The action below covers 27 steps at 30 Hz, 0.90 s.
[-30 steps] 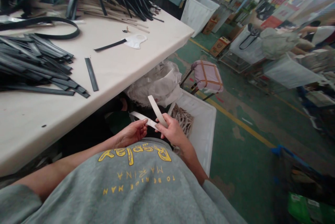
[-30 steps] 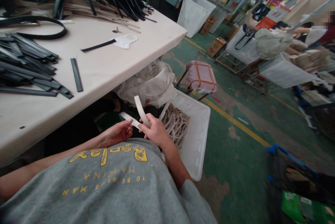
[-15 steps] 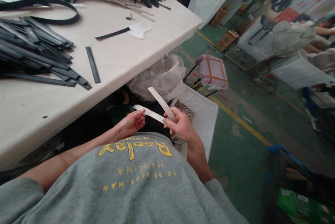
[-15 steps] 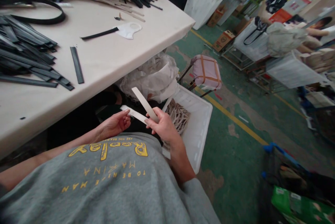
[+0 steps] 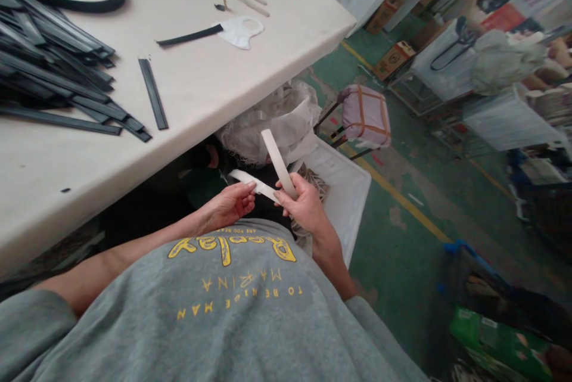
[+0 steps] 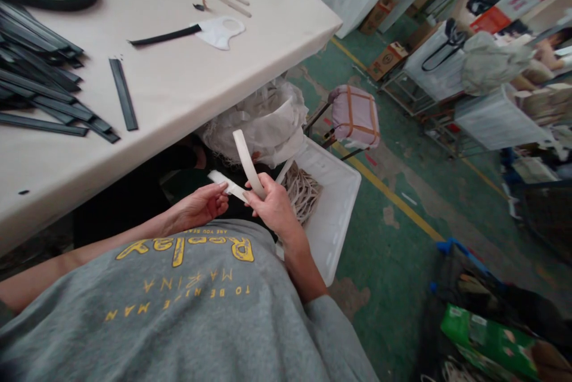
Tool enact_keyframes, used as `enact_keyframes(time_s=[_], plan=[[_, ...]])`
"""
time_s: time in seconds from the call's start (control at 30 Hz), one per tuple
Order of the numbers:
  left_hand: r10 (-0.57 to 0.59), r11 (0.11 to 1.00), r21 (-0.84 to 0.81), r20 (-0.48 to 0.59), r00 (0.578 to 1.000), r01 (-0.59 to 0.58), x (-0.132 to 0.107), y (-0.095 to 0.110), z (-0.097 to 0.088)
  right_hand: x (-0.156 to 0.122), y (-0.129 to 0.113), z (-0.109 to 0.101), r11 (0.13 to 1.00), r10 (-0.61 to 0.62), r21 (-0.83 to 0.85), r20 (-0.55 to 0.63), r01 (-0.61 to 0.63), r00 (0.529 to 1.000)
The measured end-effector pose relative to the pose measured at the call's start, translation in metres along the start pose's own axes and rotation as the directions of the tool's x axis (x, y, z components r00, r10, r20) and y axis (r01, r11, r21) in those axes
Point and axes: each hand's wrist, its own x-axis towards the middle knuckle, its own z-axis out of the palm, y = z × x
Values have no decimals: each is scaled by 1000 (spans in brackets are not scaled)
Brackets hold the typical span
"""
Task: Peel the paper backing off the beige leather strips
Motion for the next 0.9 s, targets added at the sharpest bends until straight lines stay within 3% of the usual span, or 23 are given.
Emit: enact_keyframes(time_s=[0.13,0.33,0.57,0.7,0.8,0.9], plan=[[15,999,35,24,1000,-16,2,-1,2,11,2,12,999,-38,-14,7,38,999],[97,995,-28,-45,994,-99,6,15,-5,-1,5,-7,997,9,73,33,-12,999],[92,993,75,16,996,-93,4,10,-1,17,4,14,996,-81,31,-5,81,997],[139,990,29,-46,989,-137,6,19,-6,9,7,-3,994,-71,81,48,67,996],[114,993,42,-33,993,-112,7,18,-5,2,10,-9,995,-59,83,13,58,998],[66,993,100,12,998,-67,5,11,0,9,12,4,993,-66,94,-26,68,997]])
